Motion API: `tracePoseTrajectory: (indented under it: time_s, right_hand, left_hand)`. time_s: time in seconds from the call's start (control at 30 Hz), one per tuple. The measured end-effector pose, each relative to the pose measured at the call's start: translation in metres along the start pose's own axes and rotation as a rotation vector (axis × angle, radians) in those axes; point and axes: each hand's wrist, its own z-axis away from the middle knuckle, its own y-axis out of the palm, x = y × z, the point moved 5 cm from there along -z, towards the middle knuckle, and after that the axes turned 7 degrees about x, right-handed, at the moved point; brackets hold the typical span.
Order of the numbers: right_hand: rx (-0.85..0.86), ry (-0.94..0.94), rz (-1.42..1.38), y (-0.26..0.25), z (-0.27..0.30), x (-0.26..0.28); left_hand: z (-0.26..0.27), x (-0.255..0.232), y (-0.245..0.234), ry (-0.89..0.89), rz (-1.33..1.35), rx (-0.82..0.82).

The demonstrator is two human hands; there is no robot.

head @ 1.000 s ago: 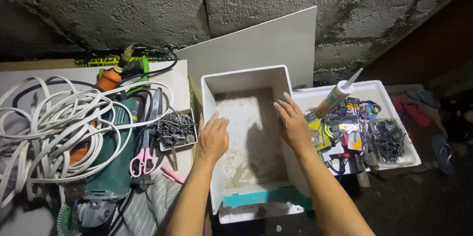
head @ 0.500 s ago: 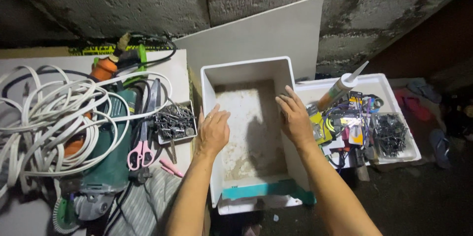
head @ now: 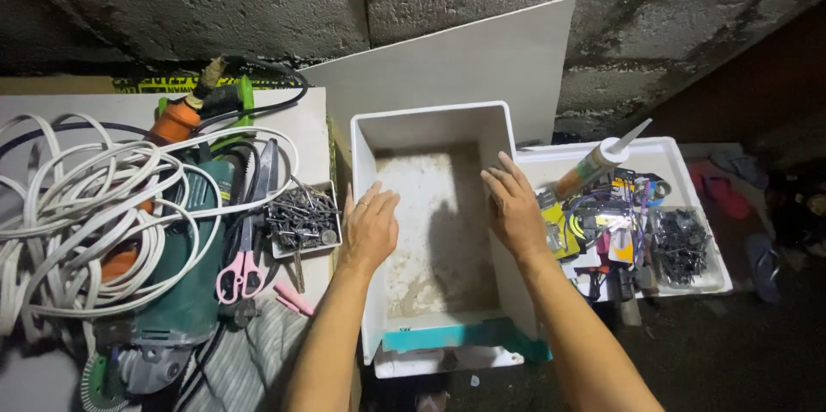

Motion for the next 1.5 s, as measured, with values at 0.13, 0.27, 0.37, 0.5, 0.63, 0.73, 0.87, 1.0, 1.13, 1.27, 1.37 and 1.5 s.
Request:
tracePoseTrajectory:
  time_s: [0.13,0.27,0.37,0.5,0.63,0.73,0.87,1.0,1.13,1.27,1.37,1.5]
  right_hand:
    - [0.034,-0.004,0.019,0.001,0.003,0.003]
    - [0.146,-0.113,0.376,0.007,0.004,0.011]
    - [0.343,-0.187,0.666,0.028,0.01,0.014]
    - [0.619,-0.168,0.781,0.051,0.021,0.014]
    - [0.698,-0.07,0.711,0.113,0.058,-0.005]
    - [0.692,0.015,0.642,0.189,0.114,-0.035]
    - [0.943,-0.091,0.721,0.235,0.177,-0.031]
    - [1.108,-0.02,0.652,0.206,0.181,-0.011]
    - [1.074,-0.019,0.633,0.238,0.192,-0.036]
    - [1.093,-0.019,0.625,0.244,0.178,-0.041]
    - [1.086,0.067,0.542,0.233,0.169,-0.034]
    - [1.012,0.345,0.345,0.224,0.174,-0.025]
  left_hand:
    - [0.0,-0.006,-0.003,-0.037,-0.121,0.148]
    - [-0.01,-0.023,-0.007,-0.052,-0.62,0.486]
    - [0.002,-0.02,0.007,-0.033,-0.831,0.591]
    - [0.022,-0.024,0.027,0.02,-1.003,0.646]
    - [0.048,-0.043,0.04,0.027,-0.961,0.857]
    - [0.073,-0.048,0.061,0.017,-0.879,1.032]
    - [0.114,-0.037,0.114,-0.01,-0.716,1.096]
    - [0.125,-0.034,0.137,-0.085,-0.441,0.949]
    - [0.122,-0.036,0.136,-0.068,-0.432,0.972]
    - [0.117,-0.029,0.143,-0.09,-0.418,0.953]
    - [0.108,-0.031,0.141,-0.11,-0.399,0.966]
    - [0.107,-0.031,0.139,-0.156,-0.362,1.039]
